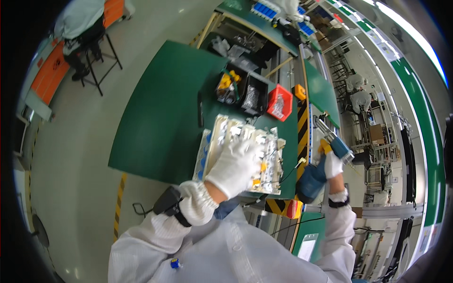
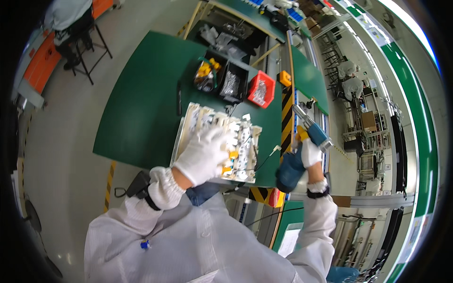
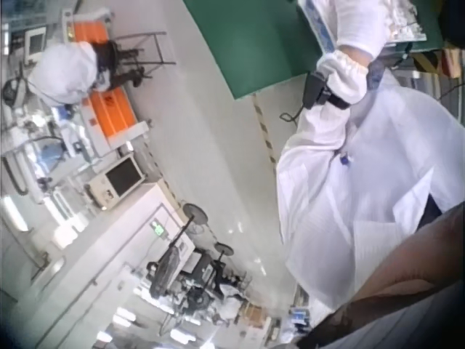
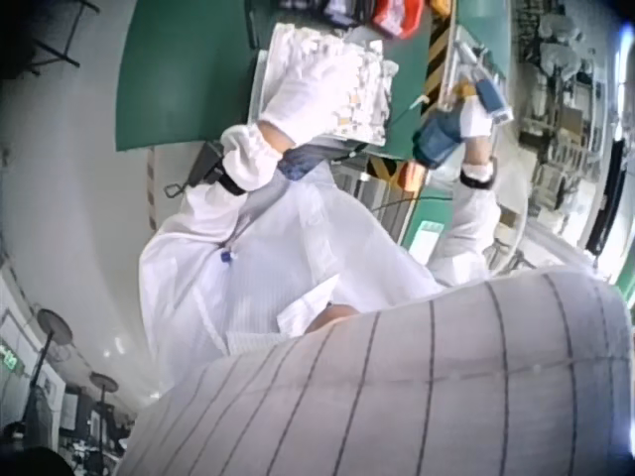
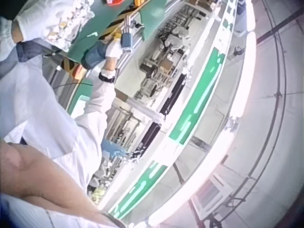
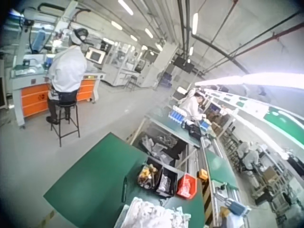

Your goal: Manually assembling electronic components into a white plastic housing using tools.

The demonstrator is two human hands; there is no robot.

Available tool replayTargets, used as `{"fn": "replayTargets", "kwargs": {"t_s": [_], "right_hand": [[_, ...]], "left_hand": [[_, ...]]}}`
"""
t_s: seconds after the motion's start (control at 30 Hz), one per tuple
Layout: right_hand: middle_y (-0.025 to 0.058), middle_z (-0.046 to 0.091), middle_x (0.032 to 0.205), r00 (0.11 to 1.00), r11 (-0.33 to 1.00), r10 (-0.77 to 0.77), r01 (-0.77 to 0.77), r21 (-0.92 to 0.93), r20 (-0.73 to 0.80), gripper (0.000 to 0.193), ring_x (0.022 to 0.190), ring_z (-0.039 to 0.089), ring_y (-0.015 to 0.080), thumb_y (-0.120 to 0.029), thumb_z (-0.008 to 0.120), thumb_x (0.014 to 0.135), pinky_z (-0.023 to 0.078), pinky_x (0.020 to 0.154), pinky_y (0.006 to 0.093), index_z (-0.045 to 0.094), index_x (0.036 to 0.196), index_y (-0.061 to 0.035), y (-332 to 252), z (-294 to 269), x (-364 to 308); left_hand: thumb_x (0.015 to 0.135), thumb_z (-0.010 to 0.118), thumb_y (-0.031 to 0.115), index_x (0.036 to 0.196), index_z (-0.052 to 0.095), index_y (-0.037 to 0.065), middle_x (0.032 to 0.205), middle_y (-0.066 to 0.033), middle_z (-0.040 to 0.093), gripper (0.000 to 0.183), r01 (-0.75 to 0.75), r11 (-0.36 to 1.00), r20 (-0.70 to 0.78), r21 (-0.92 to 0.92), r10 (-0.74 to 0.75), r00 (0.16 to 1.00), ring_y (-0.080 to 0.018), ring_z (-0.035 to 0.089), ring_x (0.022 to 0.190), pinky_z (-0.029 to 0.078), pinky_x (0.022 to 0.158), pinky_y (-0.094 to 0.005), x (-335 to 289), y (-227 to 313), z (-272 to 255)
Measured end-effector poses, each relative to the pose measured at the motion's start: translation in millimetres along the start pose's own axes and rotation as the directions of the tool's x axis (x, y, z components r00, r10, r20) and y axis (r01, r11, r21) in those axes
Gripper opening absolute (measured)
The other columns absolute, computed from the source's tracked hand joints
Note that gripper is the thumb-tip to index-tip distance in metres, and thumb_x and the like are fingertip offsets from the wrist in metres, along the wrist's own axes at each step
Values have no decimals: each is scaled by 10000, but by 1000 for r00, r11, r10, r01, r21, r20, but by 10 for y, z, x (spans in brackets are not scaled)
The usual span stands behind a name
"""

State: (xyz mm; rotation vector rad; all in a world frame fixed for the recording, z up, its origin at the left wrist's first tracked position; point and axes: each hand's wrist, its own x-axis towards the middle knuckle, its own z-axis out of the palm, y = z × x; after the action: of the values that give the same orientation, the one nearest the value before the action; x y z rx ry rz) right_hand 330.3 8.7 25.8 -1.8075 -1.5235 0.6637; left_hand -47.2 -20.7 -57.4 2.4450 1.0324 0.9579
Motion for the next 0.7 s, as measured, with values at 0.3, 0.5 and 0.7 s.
{"fn": "replayTargets", "kwargs": {"t_s": [0.3, 0.5, 0.7], "right_hand": [[86, 684, 734, 962, 964, 223, -194, 184, -154, 256, 573, 631, 201, -293, 615, 929, 487, 554, 343, 689, 920, -48, 978, 757, 1554], [125, 728, 874, 961, 994, -91, 74, -77, -260, 297, 807, 680, 255, -320, 692, 889, 521, 788, 385, 713, 972, -35, 1281, 1214, 2136], [215, 720, 1090, 989, 1000, 19, -17, 12, -147, 395, 1075, 670, 390, -298, 631, 842, 520, 929, 412, 693, 1142, -49, 1284, 1185, 2312]], "left_hand": [[716, 724, 237, 934, 792, 155, 1300, 15, 637, 242, -235, 972, 258, -5, 228, 939, -243, 531, 1269, 398, 1095, -468, 32, 248, -27], [756, 715, 314, 1034, 779, 206, 1235, 100, 660, 305, -242, 969, 301, 56, 215, 929, -207, 579, 1181, 438, 1047, -438, 56, 249, -44], [762, 699, 297, 1056, 783, 214, 1210, 115, 676, 317, -231, 971, 311, 62, 201, 929, -204, 584, 1160, 453, 1005, -435, 182, 254, -82]]}}
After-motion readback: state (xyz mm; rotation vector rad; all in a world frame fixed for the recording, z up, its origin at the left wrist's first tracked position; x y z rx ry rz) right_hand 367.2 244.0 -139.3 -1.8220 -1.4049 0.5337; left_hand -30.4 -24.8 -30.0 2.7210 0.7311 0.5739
